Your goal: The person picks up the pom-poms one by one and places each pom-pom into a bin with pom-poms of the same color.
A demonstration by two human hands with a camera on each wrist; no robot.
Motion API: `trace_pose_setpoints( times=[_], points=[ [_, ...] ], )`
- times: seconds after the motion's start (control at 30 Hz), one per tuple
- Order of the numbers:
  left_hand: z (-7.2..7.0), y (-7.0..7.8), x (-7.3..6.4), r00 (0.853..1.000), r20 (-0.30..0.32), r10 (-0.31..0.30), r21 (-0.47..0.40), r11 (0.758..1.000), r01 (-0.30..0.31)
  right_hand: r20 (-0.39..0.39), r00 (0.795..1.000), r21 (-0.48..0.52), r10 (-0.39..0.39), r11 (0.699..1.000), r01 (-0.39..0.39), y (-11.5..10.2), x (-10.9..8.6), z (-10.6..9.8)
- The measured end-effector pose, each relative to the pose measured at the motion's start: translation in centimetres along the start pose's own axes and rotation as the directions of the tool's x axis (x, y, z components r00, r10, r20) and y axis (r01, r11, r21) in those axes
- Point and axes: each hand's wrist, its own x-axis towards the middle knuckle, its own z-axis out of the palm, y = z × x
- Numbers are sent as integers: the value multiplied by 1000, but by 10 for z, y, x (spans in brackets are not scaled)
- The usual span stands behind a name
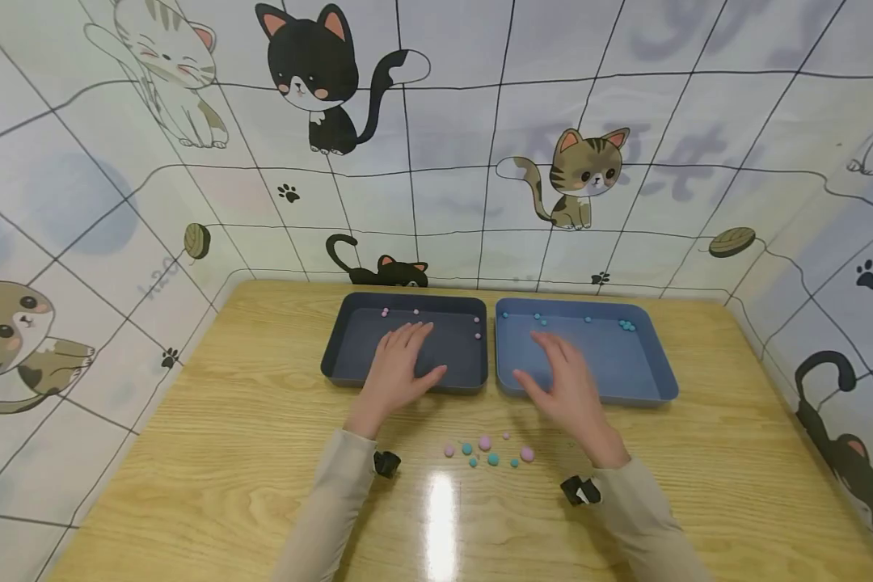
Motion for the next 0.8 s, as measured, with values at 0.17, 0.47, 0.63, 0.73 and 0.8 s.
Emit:
trace_pose_setpoints(
  times=[0.17, 0.47, 0.63, 0.73, 0.8],
  points=[
    [-6, -11, -10, 999, -24, 30, -49, 998, -31, -46, 998, 86, -43, 995, 47, -3, -13, 0],
    [-12, -25, -24, 997, -39, 62, -83, 994, -65, -15, 999, 187, -34, 982, 36, -7, -35, 0],
    [-14, -32, -31, 994, -60, 86, -85, 992, -91, 76, 997, 261, 34, 964, -52, -10, -47, 0],
    [-15, -37, -36, 994, -63, 91, -82, 992, -96, 139, 988, 311, 65, 945, -105, -10, -52, 0],
    [-15, -40, -38, 993, -65, 95, -83, 992, -100, 199, 975, 340, 96, 927, -161, -10, -55, 0]
  ],
)
